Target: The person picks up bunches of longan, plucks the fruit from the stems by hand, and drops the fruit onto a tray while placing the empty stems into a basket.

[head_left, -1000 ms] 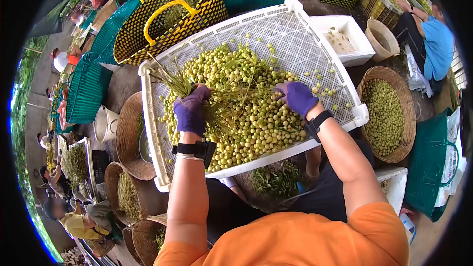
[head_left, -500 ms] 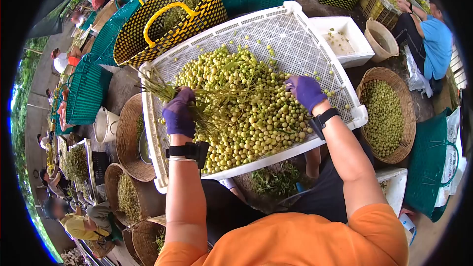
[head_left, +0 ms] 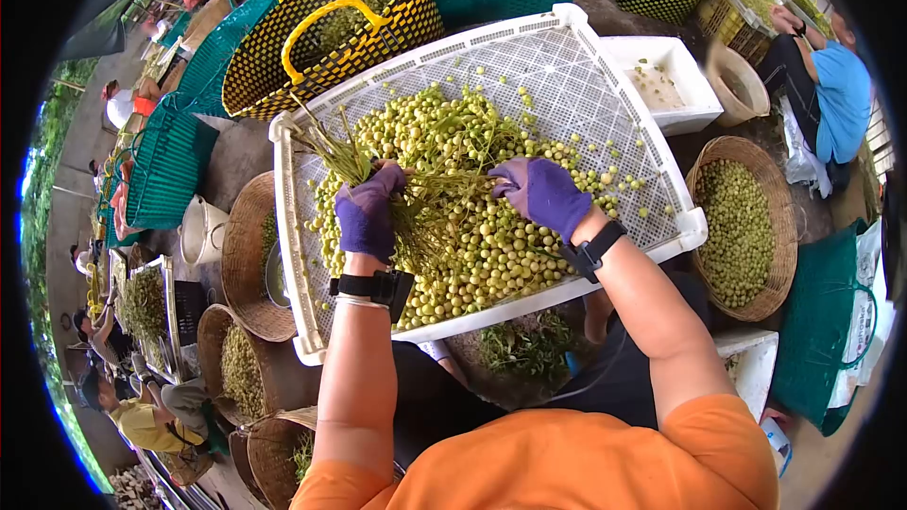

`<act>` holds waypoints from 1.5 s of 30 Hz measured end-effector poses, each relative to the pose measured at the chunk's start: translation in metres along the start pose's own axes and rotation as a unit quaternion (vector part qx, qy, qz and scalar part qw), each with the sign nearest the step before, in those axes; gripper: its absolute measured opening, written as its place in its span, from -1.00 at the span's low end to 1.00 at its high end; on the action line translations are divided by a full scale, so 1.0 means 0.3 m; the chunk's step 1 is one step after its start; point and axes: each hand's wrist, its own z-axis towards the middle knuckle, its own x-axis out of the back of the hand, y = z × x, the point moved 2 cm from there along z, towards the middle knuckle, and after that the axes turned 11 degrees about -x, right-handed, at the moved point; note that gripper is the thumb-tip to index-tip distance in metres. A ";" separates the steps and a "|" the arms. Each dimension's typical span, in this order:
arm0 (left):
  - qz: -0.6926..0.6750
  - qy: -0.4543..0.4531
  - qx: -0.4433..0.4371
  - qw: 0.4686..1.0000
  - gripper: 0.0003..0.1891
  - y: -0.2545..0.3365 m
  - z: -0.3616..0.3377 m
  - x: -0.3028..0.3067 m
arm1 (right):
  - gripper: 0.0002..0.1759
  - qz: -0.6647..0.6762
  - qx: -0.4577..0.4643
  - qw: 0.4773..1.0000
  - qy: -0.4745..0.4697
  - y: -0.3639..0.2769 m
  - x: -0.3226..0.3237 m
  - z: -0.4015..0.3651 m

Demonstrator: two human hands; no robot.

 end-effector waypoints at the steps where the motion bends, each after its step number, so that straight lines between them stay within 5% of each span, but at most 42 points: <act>1: -0.011 0.002 0.004 1.000 -0.83 -0.005 0.004 0.002 | -0.69 0.000 0.000 1.000 0.000 0.012 -0.002 0.001; 3: -0.009 0.027 0.040 0.999 -0.86 0.001 0.016 0.025 | -0.70 -0.099 -0.033 0.994 0.030 0.088 -0.012 -0.002; 5: -0.066 0.038 0.089 0.993 -0.91 -0.026 0.022 0.037 | -0.68 -0.081 0.026 0.995 0.055 0.102 0.008 0.001; 8: 0.164 -0.066 -0.197 0.964 -0.92 -0.019 0.008 0.060 | -0.60 0.111 0.032 0.992 0.045 0.122 0.034 -0.005; 9: 0.165 -0.065 -0.197 0.964 -0.92 -0.019 0.007 0.059 | -0.60 0.113 0.033 0.992 0.044 0.126 0.041 -0.003; 11: -0.169 -0.015 0.002 0.985 -0.76 -0.048 0.026 0.049 | -0.59 0.316 -0.076 0.942 0.080 0.137 0.086 0.006; 12: -0.125 -0.047 -0.022 0.991 -0.77 -0.059 0.037 0.070 | -0.64 0.300 -0.131 0.939 0.105 0.171 0.104 0.016; 13: -0.223 -0.035 0.017 0.974 -0.78 -0.082 0.054 0.074 | -0.64 0.299 -0.129 0.939 0.107 0.154 0.125 0.013; 15: -0.238 -0.043 0.006 0.970 -0.79 -0.120 0.062 0.086 | -0.61 0.034 -0.156 0.983 0.092 0.116 0.162 0.004; 17: -0.140 -0.071 -0.083 0.984 -0.77 -0.091 0.045 0.060 | -0.38 -0.056 -0.015 0.994 0.091 0.099 0.113 0.007; 18: -0.084 -0.094 -0.143 0.982 -0.74 -0.093 0.048 0.050 | -0.22 0.158 -0.070 0.985 -0.014 0.088 0.074 0.010; 19: -0.091 -0.095 -0.148 0.980 -0.74 -0.082 0.037 0.037 | -0.19 0.204 -0.015 0.976 -0.071 0.005 0.097 -0.004; 20: -0.124 -0.072 -0.104 0.984 -0.78 -0.067 0.019 0.022 | -0.27 0.322 0.126 0.934 -0.085 0.031 0.036 -0.002; 21: -0.163 -0.054 -0.066 0.983 -0.77 -0.052 0.009 -0.007 | -0.29 0.299 0.115 0.938 -0.134 0.000 0.013 -0.001; 22: 0.001 -0.077 -0.181 0.980 -0.77 -0.030 -0.006 -0.028 | -0.17 0.436 -0.023 0.862 -0.256 -0.026 -0.007 -0.008; 23: 0.162 -0.084 -0.295 0.938 -0.76 -0.019 -0.023 -0.040 | -0.20 0.642 0.007 0.702 -0.307 -0.049 -0.062 -0.017; 24: -0.011 -0.076 -0.154 0.985 -0.76 -0.047 -0.022 -0.045 | -0.23 0.431 -0.017 0.861 -0.268 -0.149 0.023 -0.031; 25: -0.180 -0.082 -0.002 0.980 -0.76 -0.080 -0.020 -0.063 | -0.27 0.504 -0.008 0.809 -0.302 0.025 -0.201 0.033; 26: -0.099 -0.097 -0.109 0.984 -0.77 -0.065 -0.022 -0.080 | -0.32 0.328 0.110 0.921 -0.180 0.020 -0.240 0.049; 27: -0.013 -0.103 -0.208 0.973 -0.77 -0.048 -0.035 -0.084 | -0.38 0.561 0.037 0.766 -0.311 0.035 -0.270 0.045; 29: -0.099 -0.114 -0.171 0.974 -0.77 -0.045 -0.032 -0.081 | -0.63 0.703 -0.130 0.641 -0.278 -0.056 -0.230 0.007; 31: -0.081 -0.120 -0.188 0.971 -0.77 -0.049 -0.034 -0.081 | -0.63 0.523 -0.256 0.749 -0.317 0.051 -0.271 0.033; 32: -0.116 -0.114 -0.141 0.977 -0.76 -0.065 -0.035 -0.078 | -0.54 0.348 0.035 0.918 -0.187 -0.016 -0.183 -0.001; 35: -0.224 -0.070 -0.039 0.971 -0.78 -0.061 -0.033 -0.084 | -0.43 0.245 -0.020 0.943 -0.224 -0.107 -0.048 -0.041; 37: -0.089 -0.073 -0.149 0.982 -0.78 -0.082 -0.033 -0.078 | -0.51 0.334 0.054 0.915 -0.217 -0.029 -0.133 -0.017; 38: 0.022 -0.074 -0.193 0.978 -0.76 -0.046 -0.044 -0.080 | -0.54 0.219 0.083 0.957 -0.168 0.079 -0.237 0.035; 39: -0.133 -0.043 0.011 0.990 -0.76 -0.028 -0.050 -0.084 | -0.57 0.102 0.112 0.982 -0.115 0.154 -0.322 0.068; 40: -0.164 -0.020 0.028 0.986 -0.76 -0.034 -0.054 -0.089 | -0.65 0.177 0.137 0.969 -0.106 0.186 -0.354 0.061; 41: -0.195 0.001 0.044 0.980 -0.76 -0.038 -0.054 -0.098 | -0.65 0.123 0.194 0.972 0.043 0.068 -0.270 0.021; 43: -0.272 0.040 0.055 0.960 -0.80 0.030 -0.074 -0.122 | -0.63 0.068 0.085 0.994 -0.022 -0.006 -0.185 -0.016; 45: -0.251 -0.001 0.031 0.968 -0.82 -0.007 -0.084 -0.125 | -0.60 0.105 0.082 0.990 -0.042 -0.119 -0.069 -0.067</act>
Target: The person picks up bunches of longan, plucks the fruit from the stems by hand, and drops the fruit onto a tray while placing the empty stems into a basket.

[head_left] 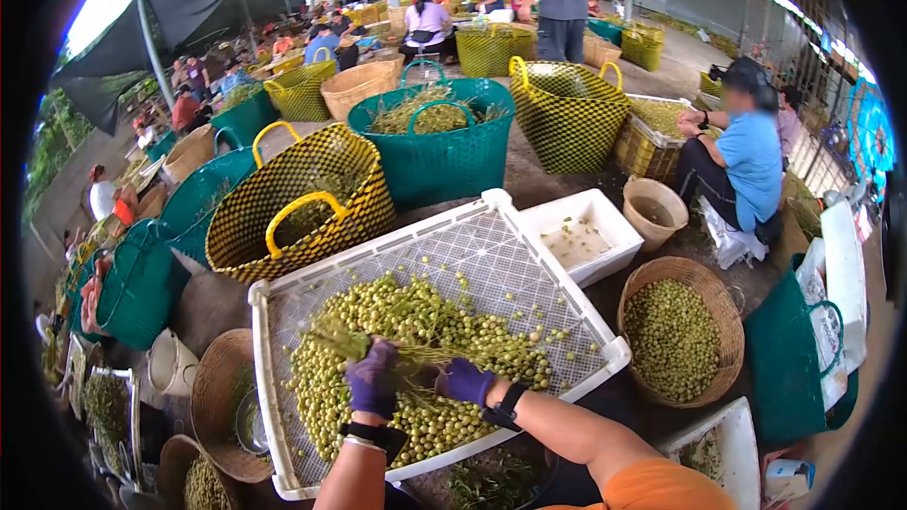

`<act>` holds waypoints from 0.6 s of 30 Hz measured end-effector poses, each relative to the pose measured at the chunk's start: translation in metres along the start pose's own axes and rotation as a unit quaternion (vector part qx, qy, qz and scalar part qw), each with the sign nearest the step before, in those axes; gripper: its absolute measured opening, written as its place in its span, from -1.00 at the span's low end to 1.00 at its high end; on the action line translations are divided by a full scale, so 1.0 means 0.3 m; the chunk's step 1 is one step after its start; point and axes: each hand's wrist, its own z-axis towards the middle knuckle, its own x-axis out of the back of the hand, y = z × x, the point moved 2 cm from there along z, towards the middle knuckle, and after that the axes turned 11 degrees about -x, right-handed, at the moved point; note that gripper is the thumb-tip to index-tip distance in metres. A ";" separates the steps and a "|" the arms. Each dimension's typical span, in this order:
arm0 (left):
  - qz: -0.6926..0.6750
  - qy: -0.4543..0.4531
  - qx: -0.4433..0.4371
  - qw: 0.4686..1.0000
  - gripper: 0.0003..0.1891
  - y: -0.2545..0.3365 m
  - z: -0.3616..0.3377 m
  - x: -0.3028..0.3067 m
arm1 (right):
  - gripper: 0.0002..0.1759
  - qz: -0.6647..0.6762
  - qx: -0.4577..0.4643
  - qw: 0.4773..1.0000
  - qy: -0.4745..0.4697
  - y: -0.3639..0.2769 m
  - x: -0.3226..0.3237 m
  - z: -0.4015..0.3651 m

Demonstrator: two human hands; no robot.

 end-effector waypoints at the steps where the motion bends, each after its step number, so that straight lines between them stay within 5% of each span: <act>1: 0.047 -0.041 -0.020 0.998 -0.90 -0.024 -0.001 0.015 | -0.56 0.036 -0.008 0.999 -0.015 -0.030 0.015 -0.014; 2: 0.192 -0.084 -0.179 0.961 -0.95 -0.047 0.005 0.024 | -0.57 -0.061 -0.009 0.998 -0.016 0.035 -0.016 0.001; 4: 0.350 -0.155 -0.222 0.897 -0.98 -0.061 0.019 0.057 | -0.59 -0.084 -0.036 0.995 -0.027 0.116 -0.055 0.029; 6: 0.342 -0.138 -0.231 0.900 -0.97 -0.030 0.023 0.054 | -0.60 -0.196 0.050 0.979 -0.001 0.131 -0.046 0.037; 8: 0.407 -0.126 -0.261 0.867 -0.95 -0.060 0.033 0.073 | -0.61 -0.146 0.056 0.987 0.026 0.133 -0.026 0.046; 10: 0.297 -0.090 -0.139 0.941 -0.95 -0.108 0.063 0.114 | -0.67 -0.096 -0.010 0.994 0.054 0.151 -0.020 0.052; 12: 0.311 -0.061 -0.261 0.912 -0.91 -0.136 0.077 0.130 | -0.69 0.111 -0.017 0.991 0.073 0.218 -0.068 0.075; 14: 0.358 -0.060 -0.217 0.906 -0.90 -0.092 0.067 0.126 | -0.74 -0.052 0.015 0.995 0.086 0.013 0.034 0.048; 15: 0.290 -0.003 -0.188 0.938 -0.58 -0.055 0.056 0.096 | -0.75 -0.144 0.005 0.985 0.095 0.045 0.018 0.043; 16: 0.321 -0.023 -0.197 0.926 -0.67 -0.044 0.051 0.094 | -0.77 -0.235 -0.004 0.966 0.107 0.040 0.018 0.038; 18: 0.437 -0.068 -0.347 0.827 -0.79 -0.015 0.041 0.067 | -0.78 -0.289 -0.020 0.954 0.077 0.023 0.025 0.043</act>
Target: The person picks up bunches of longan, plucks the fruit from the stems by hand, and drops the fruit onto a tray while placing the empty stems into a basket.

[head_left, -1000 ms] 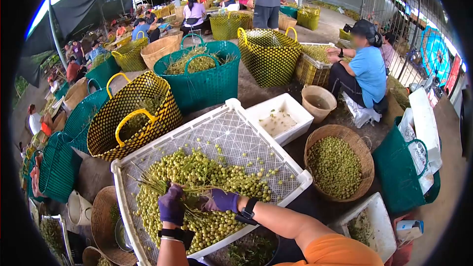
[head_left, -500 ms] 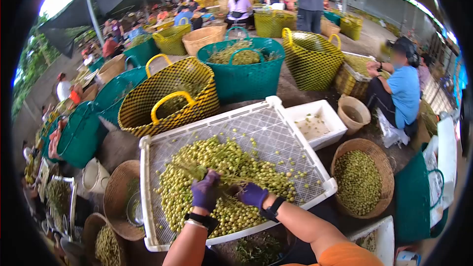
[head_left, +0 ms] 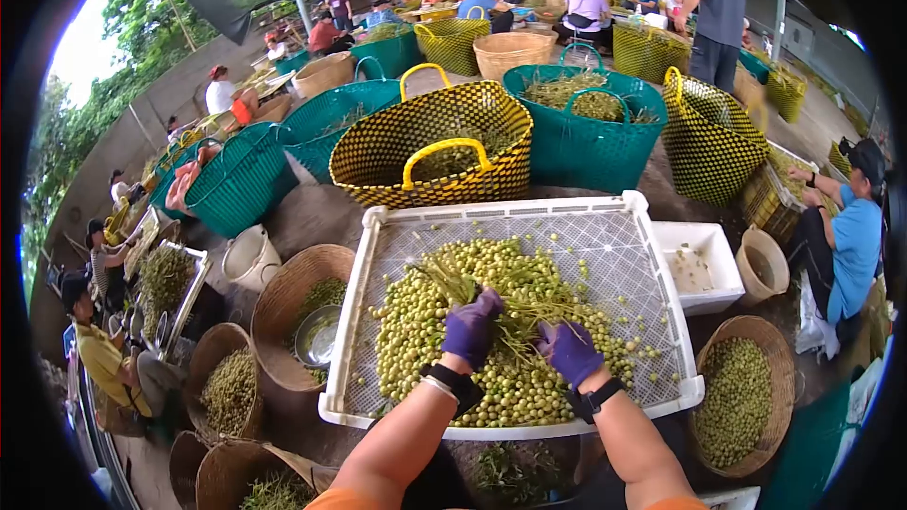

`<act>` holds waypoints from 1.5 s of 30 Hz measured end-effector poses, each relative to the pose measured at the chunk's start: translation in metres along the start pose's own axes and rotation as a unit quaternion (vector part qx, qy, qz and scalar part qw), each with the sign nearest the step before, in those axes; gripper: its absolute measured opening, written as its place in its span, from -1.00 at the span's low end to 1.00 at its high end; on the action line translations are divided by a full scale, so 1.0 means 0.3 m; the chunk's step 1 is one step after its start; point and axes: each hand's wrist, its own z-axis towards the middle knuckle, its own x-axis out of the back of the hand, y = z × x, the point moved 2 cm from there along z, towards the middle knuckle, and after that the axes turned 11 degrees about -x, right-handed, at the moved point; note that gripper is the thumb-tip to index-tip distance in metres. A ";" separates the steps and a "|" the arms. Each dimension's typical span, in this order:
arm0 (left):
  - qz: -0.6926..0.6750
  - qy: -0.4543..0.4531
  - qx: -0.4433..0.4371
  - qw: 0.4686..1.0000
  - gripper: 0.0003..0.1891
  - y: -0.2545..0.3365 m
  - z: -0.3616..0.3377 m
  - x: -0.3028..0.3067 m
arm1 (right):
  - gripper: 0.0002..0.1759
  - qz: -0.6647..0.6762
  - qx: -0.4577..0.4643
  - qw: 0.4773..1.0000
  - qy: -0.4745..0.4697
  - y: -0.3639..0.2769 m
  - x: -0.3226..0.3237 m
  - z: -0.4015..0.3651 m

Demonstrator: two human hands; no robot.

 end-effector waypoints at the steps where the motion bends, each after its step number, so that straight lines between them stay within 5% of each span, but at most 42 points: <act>1: 0.078 -0.042 -0.031 0.996 -0.98 0.018 0.002 0.004 | -0.77 0.027 -0.001 1.000 -0.004 0.007 0.001 0.003; 2: 0.081 -0.042 -0.029 0.995 -0.98 0.019 0.002 0.012 | -0.76 0.054 -0.004 0.998 -0.007 0.018 0.002 0.004; 4: 0.064 -0.151 0.018 0.986 -0.67 0.010 0.000 0.011 | -0.73 0.083 0.018 0.996 -0.026 0.056 -0.046 0.014; 6: 0.029 -0.168 0.046 0.984 -0.73 0.000 -0.001 0.006 | -0.74 0.412 -0.066 0.904 -0.088 0.115 -0.125 -0.009; 7: 0.036 -0.165 0.035 0.985 -0.76 0.007 0.000 -0.001 | -0.73 0.048 0.066 0.994 0.072 0.128 -0.136 -0.020; 10: 0.028 -0.153 0.040 0.987 -0.84 -0.008 -0.035 -0.053 | -0.73 -0.026 0.044 0.999 -0.013 0.029 0.019 -0.017; 14: -0.060 -0.135 0.082 0.986 -0.83 -0.025 -0.051 -0.077 | -0.75 0.062 -0.015 0.992 -0.106 0.034 0.020 -0.008; 16: -0.248 -0.026 0.186 0.950 -0.86 -0.027 -0.035 -0.058 | -0.77 0.142 -0.019 0.986 -0.089 0.049 0.004 -0.009; 17: 0.016 -0.147 0.030 0.989 -0.87 0.044 0.026 0.029 | -0.77 0.201 -0.059 0.971 -0.116 0.054 0.000 -0.009; 20: -0.042 -0.099 0.024 0.994 -0.86 0.024 0.026 0.012 | -0.74 0.223 -0.117 0.950 -0.186 0.103 -0.046 -0.003; 21: -0.229 -0.074 0.227 0.944 -0.89 0.035 0.003 -0.010 | -0.71 0.146 -0.094 0.972 -0.158 0.116 -0.058 0.000; 22: -0.227 -0.077 0.226 0.944 -0.89 0.027 -0.003 -0.013 | -0.67 0.070 -0.071 0.987 -0.128 0.133 -0.078 0.005; 24: 0.073 -0.118 -0.011 0.990 -0.81 0.028 -0.014 -0.017 | -0.62 0.090 -0.105 0.977 -0.163 0.175 -0.130 0.010; 25: -0.276 -0.056 0.308 0.909 -0.72 0.072 0.035 0.011 | -0.63 0.114 -0.113 0.978 -0.130 0.155 -0.104 0.005; 26: -0.277 -0.056 0.310 0.908 -0.72 0.029 0.025 -0.005 | -0.65 0.136 -0.121 0.978 -0.098 0.127 -0.065 -0.003; 28: -0.219 -0.012 0.135 0.966 -0.69 -0.058 -0.030 -0.032 | -0.65 0.097 -0.064 0.993 -0.030 0.083 -0.001 -0.009; 29: -0.414 0.025 0.280 0.866 -0.70 -0.026 -0.006 -0.025 | -0.64 0.095 -0.057 0.994 -0.019 0.077 0.017 -0.010; 30: -0.243 -0.023 0.210 0.947 -0.72 -0.028 -0.007 -0.020 | -0.65 0.054 -0.038 0.998 -0.019 0.063 0.048 -0.017; 32: -0.248 -0.010 0.154 0.956 -0.72 -0.045 -0.012 -0.012 | -0.73 0.074 -0.047 0.995 0.041 0.079 0.050 -0.022; 34: -0.392 0.104 0.319 0.857 -0.71 -0.086 -0.007 0.013 | -0.67 0.009 -0.097 0.995 -0.005 0.108 0.085 0.001; 36: -0.424 0.169 0.282 0.844 -0.70 -0.114 0.030 0.062 | -0.64 0.141 -0.063 0.988 0.028 0.150 0.126 0.010; 38: -0.440 0.174 0.284 0.834 -0.75 -0.214 0.012 0.080 | -0.59 -0.128 0.029 0.976 0.172 0.174 0.154 0.005; 39: -0.442 0.185 0.319 0.818 -0.77 -0.254 -0.004 0.075 | -0.59 -0.125 0.027 0.977 0.169 0.172 0.158 0.011; 41: -0.409 0.204 0.367 0.810 -0.79 -0.199 0.007 0.082 | -0.50 0.175 -0.052 0.981 0.059 0.148 0.187 0.020; 42: -0.422 0.191 0.363 0.809 -0.75 -0.250 -0.015 0.060 | -0.50 0.176 -0.054 0.981 0.055 0.124 0.179 0.015; 44: -0.413 0.151 0.353 0.826 -0.72 -0.222 -0.009 0.059 | -0.38 0.452 -0.070 0.888 -0.047 0.058 0.140 0.011; 45: -0.471 0.149 0.372 0.786 -0.73 -0.224 -0.020 0.045 | -0.31 0.422 0.058 0.905 -0.004 0.020 0.136 0.020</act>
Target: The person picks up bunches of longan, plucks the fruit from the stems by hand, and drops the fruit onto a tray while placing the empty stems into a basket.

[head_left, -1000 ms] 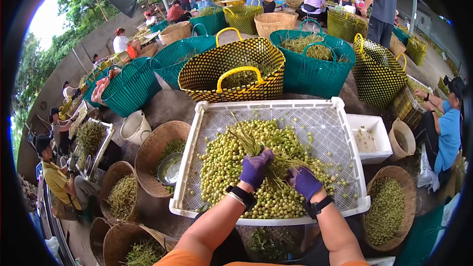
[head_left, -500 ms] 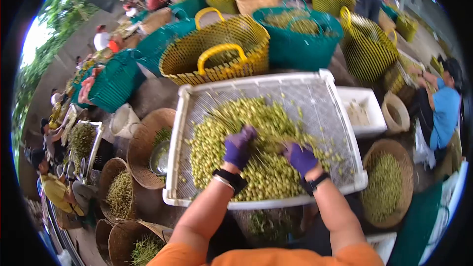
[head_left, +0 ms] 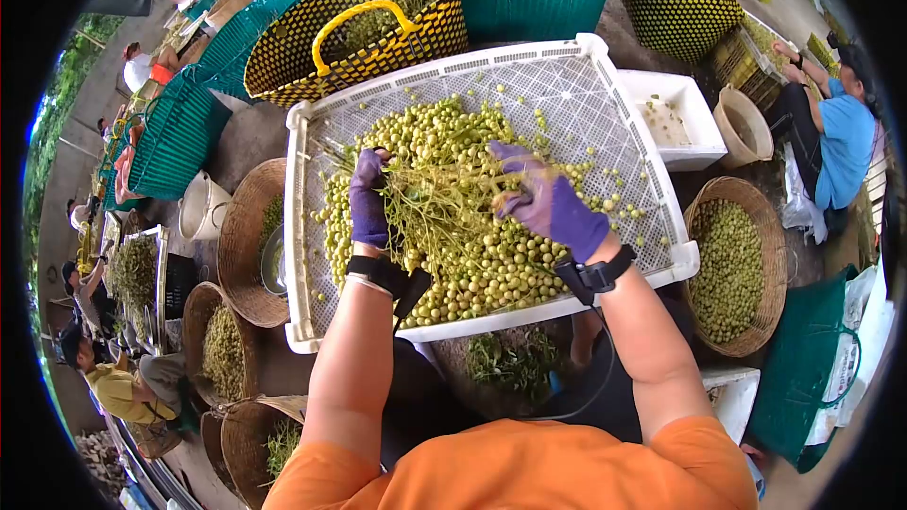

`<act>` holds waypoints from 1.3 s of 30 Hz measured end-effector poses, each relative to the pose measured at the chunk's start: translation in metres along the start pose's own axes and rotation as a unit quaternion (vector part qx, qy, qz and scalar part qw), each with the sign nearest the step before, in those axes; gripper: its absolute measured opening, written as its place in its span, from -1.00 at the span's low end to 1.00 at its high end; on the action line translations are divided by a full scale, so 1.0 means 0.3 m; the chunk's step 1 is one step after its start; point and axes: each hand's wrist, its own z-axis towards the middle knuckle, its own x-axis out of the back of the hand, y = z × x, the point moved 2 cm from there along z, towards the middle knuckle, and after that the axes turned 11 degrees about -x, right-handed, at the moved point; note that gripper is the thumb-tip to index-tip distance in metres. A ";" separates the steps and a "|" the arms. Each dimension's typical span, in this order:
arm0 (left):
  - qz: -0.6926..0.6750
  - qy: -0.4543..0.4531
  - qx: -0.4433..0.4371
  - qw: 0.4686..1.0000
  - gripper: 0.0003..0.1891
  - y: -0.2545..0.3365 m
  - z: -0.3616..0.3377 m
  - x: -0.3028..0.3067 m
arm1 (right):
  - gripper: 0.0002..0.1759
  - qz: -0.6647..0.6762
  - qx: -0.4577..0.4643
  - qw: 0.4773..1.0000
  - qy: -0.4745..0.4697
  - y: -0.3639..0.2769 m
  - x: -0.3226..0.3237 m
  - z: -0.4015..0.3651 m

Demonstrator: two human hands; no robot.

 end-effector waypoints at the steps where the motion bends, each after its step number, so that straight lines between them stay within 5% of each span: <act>1: -0.046 0.001 0.007 0.999 -0.73 -0.010 -0.009 -0.017 | -0.28 0.022 -0.001 0.999 -0.030 -0.024 -0.026 -0.015; 3: -0.194 -0.033 0.079 0.977 -0.74 0.058 -0.089 -0.131 | -0.27 -0.110 0.067 0.991 -0.020 0.014 -0.095 -0.008; 4: -0.226 -0.058 0.099 0.968 -0.73 0.072 -0.097 -0.147 | -0.33 0.191 -0.174 0.953 -0.156 -0.023 -0.099 -0.032; 5: -0.253 -0.096 0.086 0.959 -0.73 0.064 -0.089 -0.144 | -0.43 0.149 -0.120 0.963 -0.191 0.032 -0.146 -0.022; 7: -0.258 -0.097 0.119 0.954 -0.71 0.084 -0.088 -0.142 | -0.64 -0.063 -0.056 0.990 -0.116 -0.030 -0.142 -0.041; 13: -0.132 -0.121 0.015 0.984 -0.70 0.086 -0.086 -0.142 | -0.87 -0.077 -0.220 0.969 -0.081 -0.002 -0.069 -0.041; 18: -0.147 -0.200 -0.001 0.969 -0.72 0.074 -0.097 -0.123 | -0.82 -0.049 -0.189 0.969 -0.149 -0.030 -0.039 -0.044; 20: -0.076 -0.200 0.002 0.977 -0.65 0.059 -0.100 -0.096 | -0.80 -0.334 -0.184 0.901 -0.208 -0.068 -0.026 -0.042; 23: 0.106 -0.220 -0.009 0.970 -0.53 0.095 -0.121 -0.072 | -0.82 -0.212 -0.220 0.929 -0.210 0.007 0.011 -0.056; 29: 0.035 -0.156 -0.023 0.987 -0.69 0.157 -0.072 0.081 | -0.71 -0.418 -0.219 0.875 -0.107 0.085 0.088 -0.034; 31: -0.015 -0.188 -0.006 0.982 -0.67 0.169 -0.084 0.086 | -0.63 -0.535 -0.110 0.838 0.026 0.085 0.057 0.008; 33: 0.127 -0.224 -0.020 0.966 -0.66 0.187 -0.111 0.031 | -0.52 -0.532 -0.055 0.842 0.064 0.184 -0.025 0.046; 34: 0.086 -0.226 0.051 0.969 -0.66 0.185 -0.135 -0.004 | -0.52 -0.547 -0.062 0.834 0.026 0.231 -0.072 0.055; 36: 0.130 -0.284 0.043 0.949 -0.76 0.142 -0.136 -0.019 | -0.62 -0.574 -0.081 0.813 -0.046 0.298 -0.136 0.053; 39: 0.424 -0.367 -0.197 0.804 -0.96 0.132 -0.147 -0.070 | -0.67 -0.550 -0.186 0.811 -0.071 0.263 -0.121 0.083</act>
